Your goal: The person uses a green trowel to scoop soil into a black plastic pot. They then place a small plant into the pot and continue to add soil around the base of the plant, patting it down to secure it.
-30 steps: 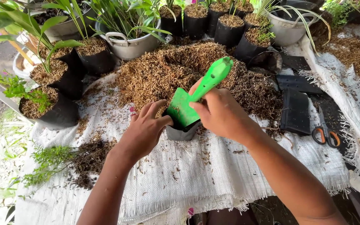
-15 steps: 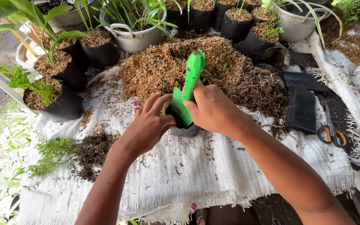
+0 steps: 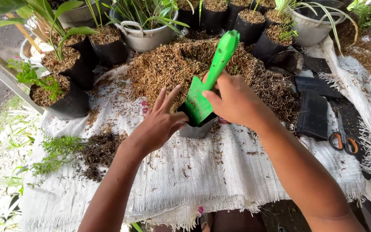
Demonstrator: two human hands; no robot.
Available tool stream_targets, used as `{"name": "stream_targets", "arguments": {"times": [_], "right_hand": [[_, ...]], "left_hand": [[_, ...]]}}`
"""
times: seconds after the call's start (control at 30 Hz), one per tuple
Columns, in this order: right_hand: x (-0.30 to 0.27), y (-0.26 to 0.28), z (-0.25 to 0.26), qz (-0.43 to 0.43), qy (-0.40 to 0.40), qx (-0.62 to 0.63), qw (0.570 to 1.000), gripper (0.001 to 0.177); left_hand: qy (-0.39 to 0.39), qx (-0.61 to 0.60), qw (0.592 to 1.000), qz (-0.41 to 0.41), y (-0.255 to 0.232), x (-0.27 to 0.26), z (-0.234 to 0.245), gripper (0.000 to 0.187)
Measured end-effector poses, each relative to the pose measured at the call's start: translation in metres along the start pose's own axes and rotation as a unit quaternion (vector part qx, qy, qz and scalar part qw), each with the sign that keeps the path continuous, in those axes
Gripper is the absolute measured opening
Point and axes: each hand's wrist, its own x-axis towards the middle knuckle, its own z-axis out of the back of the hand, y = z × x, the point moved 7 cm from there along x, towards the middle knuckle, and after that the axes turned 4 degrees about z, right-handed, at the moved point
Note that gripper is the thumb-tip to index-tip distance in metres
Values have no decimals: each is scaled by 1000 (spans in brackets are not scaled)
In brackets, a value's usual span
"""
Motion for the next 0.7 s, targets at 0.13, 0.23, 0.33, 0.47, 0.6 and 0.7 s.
{"name": "stream_targets", "arguments": {"times": [0.13,0.23,0.33,0.47,0.6,0.7], "right_hand": [[0,6,-10,-26,49,6,998,38],[0,12,-21,-1,50,18,999,35],[-2,8,-32,25,39,12,999,35],[0,-7,-54,20,42,-5,999,40],[-4,-7,-60,-15,69,27,997,43],[-4,10,-31,-24,68,29,997,37]], "left_hand": [[-10,10,1000,-20,0,3,-4,18],[-10,2,1000,-16,2,4,-8,18],[-27,2,999,-22,-1,3,-2,17],[-36,-30,998,-35,-7,1,-2,19],[-42,-21,998,-35,-6,2,0,19],[-43,-21,998,-32,-4,1,7,16]]}}
